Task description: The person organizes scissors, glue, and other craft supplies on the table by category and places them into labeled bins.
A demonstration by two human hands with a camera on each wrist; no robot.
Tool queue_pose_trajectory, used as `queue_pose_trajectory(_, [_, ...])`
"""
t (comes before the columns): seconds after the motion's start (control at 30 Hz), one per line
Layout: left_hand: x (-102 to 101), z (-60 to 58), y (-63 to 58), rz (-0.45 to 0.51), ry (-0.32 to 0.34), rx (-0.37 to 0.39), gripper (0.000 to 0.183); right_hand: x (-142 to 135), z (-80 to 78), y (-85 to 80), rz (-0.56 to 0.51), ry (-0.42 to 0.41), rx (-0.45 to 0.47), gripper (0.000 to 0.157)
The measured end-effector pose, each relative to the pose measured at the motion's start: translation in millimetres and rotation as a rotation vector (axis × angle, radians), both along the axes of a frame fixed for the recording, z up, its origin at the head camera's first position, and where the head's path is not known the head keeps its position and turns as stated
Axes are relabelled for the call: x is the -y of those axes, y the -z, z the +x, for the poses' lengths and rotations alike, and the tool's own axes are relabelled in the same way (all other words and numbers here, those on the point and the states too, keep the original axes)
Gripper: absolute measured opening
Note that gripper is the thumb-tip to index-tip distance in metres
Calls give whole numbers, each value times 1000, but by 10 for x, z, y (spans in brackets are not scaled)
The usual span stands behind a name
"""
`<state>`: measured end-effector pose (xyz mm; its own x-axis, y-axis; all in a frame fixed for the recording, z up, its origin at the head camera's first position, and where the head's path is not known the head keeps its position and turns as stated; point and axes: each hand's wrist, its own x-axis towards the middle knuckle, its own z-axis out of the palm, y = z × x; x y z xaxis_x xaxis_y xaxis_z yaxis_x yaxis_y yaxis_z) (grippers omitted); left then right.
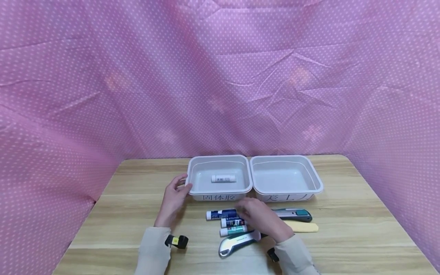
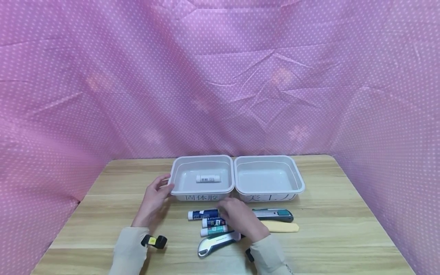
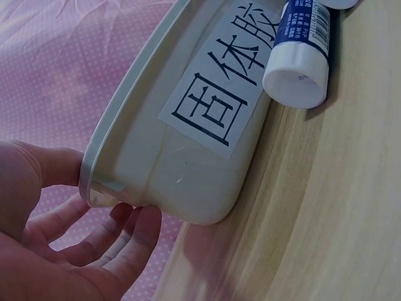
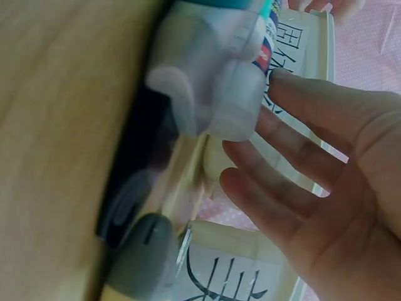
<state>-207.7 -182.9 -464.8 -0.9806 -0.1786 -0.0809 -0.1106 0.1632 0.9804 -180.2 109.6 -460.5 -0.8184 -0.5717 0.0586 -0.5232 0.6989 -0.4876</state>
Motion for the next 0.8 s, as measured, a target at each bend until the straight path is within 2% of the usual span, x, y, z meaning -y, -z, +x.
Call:
queue_pose_trajectory(0.13, [6,13,5,-4,2,14,48,5,7,29,10,10,22,22])
queue_pose_trajectory(0.57, [5,12,24,-6,4,-20,47,-8,-6,56,0,8,51,22])
queue_pose_trajectory(0.8, [4,-11,50,2,-4,-34,47,-22,-16,43,0,1,112,17])
